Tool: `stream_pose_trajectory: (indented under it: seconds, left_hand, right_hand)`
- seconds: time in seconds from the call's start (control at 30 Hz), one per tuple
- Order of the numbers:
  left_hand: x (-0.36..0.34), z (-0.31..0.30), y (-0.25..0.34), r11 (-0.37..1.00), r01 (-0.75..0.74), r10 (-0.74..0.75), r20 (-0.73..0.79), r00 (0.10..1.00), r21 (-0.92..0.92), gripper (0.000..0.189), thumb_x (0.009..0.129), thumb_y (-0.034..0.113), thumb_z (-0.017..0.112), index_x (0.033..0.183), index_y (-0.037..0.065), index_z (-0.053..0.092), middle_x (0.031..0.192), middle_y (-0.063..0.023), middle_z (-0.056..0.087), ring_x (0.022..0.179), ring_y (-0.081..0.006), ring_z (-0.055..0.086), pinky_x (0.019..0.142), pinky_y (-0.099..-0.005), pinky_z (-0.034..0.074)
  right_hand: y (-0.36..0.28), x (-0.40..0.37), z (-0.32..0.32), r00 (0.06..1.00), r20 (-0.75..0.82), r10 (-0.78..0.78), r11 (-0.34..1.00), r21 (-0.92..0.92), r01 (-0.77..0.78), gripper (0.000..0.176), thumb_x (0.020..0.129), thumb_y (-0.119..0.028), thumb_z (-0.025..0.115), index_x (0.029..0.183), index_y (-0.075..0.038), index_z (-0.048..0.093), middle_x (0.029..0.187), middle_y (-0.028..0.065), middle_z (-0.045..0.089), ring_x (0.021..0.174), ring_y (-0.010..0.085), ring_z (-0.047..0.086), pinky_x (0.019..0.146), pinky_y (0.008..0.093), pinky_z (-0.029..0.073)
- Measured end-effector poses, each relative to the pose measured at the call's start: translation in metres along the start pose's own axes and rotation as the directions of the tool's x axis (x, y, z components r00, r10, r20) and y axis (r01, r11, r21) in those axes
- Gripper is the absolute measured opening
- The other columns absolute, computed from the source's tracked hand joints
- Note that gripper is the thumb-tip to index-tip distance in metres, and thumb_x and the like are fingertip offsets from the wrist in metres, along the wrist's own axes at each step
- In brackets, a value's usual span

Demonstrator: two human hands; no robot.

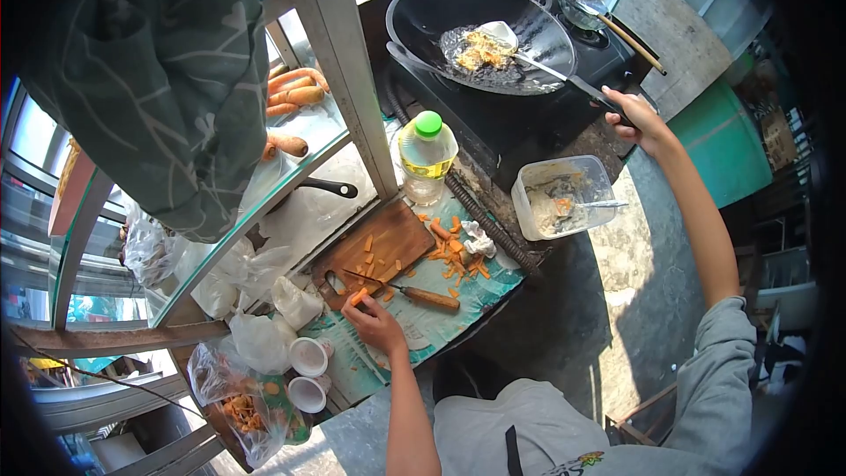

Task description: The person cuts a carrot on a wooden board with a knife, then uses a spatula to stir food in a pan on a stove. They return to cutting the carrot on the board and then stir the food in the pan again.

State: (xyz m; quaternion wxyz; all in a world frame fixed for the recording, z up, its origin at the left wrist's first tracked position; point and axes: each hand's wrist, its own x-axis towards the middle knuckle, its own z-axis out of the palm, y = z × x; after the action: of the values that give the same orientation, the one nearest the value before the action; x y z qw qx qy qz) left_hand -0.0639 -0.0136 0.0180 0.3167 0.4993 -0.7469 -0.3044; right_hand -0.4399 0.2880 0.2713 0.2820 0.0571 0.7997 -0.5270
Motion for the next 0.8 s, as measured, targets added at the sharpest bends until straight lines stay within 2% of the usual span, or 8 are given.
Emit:
stream_pose_trajectory:
  seconds: [0.1,0.27,0.33,0.4,0.43,0.47,0.73,0.8]
  left_hand:
    - [0.000,0.002,-0.004,0.996,-0.093,0.093,-0.059,0.994,0.015,0.025,0.101,0.028,0.048,0.105,0.004,0.051,0.103,-0.0114,0.056,0.088,-0.0321,0.060,0.070,-0.0402,0.048]
    - [0.000,0.003,-0.006,0.999,-0.042,0.042,-0.027,0.999,-0.003,0.026,0.101,0.029,0.047,0.106,0.004,0.051,0.102,-0.0112,0.056,0.085,-0.0289,0.060,0.069,-0.0384,0.048]
    - [0.000,0.002,-0.003,0.999,-0.038,0.038,-0.024,0.999,0.001,0.024,0.101,0.027,0.048,0.106,0.004,0.051,0.102,-0.0118,0.056,0.083,-0.0296,0.061,0.065,-0.0392,0.048]
    - [0.000,0.001,0.000,0.999,-0.037,0.037,-0.018,0.999,0.008,0.022,0.101,0.025,0.048,0.106,0.004,0.051,0.102,-0.0125,0.057,0.081,-0.0303,0.062,0.062,-0.0400,0.048]
    - [0.000,0.001,0.000,0.999,-0.035,0.035,-0.018,0.999,0.028,0.023,0.101,0.026,0.048,0.106,0.004,0.051,0.102,-0.0124,0.057,0.079,-0.0295,0.062,0.061,-0.0392,0.048]
    - [0.000,0.001,0.000,0.998,-0.033,0.034,-0.018,0.999,0.048,0.023,0.101,0.026,0.048,0.106,0.004,0.051,0.102,-0.0122,0.056,0.078,-0.0287,0.061,0.060,-0.0384,0.047]
    - [0.000,0.005,-0.010,0.998,-0.050,0.051,-0.025,0.998,0.037,0.023,0.100,0.025,0.048,0.107,0.003,0.051,0.104,-0.0125,0.056,0.082,-0.0305,0.062,0.063,-0.0396,0.048]
    - [0.000,0.002,-0.006,1.000,0.022,-0.022,0.029,0.999,0.014,0.023,0.100,0.026,0.050,0.107,0.004,0.051,0.106,-0.0138,0.056,0.091,-0.0327,0.062,0.070,-0.0427,0.049]
  right_hand:
    - [0.003,0.003,-0.013,0.978,0.207,-0.001,0.991,0.135,-0.027,0.049,0.100,-0.052,0.041,0.118,-0.009,0.055,0.079,0.0006,0.062,0.047,0.0055,0.045,0.040,0.0206,0.031]
    - [0.045,0.027,-0.031,0.992,-0.026,0.120,0.892,0.441,-0.096,0.054,0.098,-0.053,0.039,0.132,-0.013,0.050,0.108,0.0073,0.069,0.075,0.0147,0.065,0.056,0.0276,0.051]
    - [0.079,0.059,-0.037,0.991,-0.135,0.024,0.995,-0.093,-0.037,0.042,0.097,-0.045,0.051,0.124,-0.013,0.059,0.107,0.0064,0.068,0.087,0.0198,0.065,0.074,0.0374,0.052]
    - [0.096,0.086,-0.016,0.947,-0.039,-0.320,0.665,-0.722,0.194,0.038,0.094,-0.038,0.057,0.119,-0.010,0.063,0.104,0.0074,0.068,0.089,0.0254,0.061,0.085,0.0393,0.049]
    - [0.093,0.075,0.005,0.893,0.007,-0.451,0.379,-0.904,0.199,0.042,0.090,-0.034,0.061,0.124,-0.009,0.060,0.099,0.0110,0.068,0.089,0.0295,0.061,0.086,0.0388,0.049]
    - [0.102,0.080,0.017,0.818,0.017,-0.575,0.360,-0.892,0.272,0.045,0.089,-0.035,0.062,0.126,-0.010,0.056,0.093,0.0148,0.067,0.091,0.0344,0.063,0.091,0.0443,0.047]
    - [0.099,0.097,0.061,0.910,-0.226,-0.348,0.636,-0.770,0.052,0.046,0.086,-0.023,0.067,0.121,-0.013,0.040,0.108,0.0214,0.067,0.114,0.0452,0.057,0.093,0.0623,0.039]
    - [0.128,0.127,0.048,0.900,-0.336,-0.277,0.782,-0.623,0.008,0.053,0.085,-0.028,0.069,0.126,-0.012,0.039,0.140,0.0200,0.049,0.123,0.0447,0.052,0.093,0.0696,0.033]
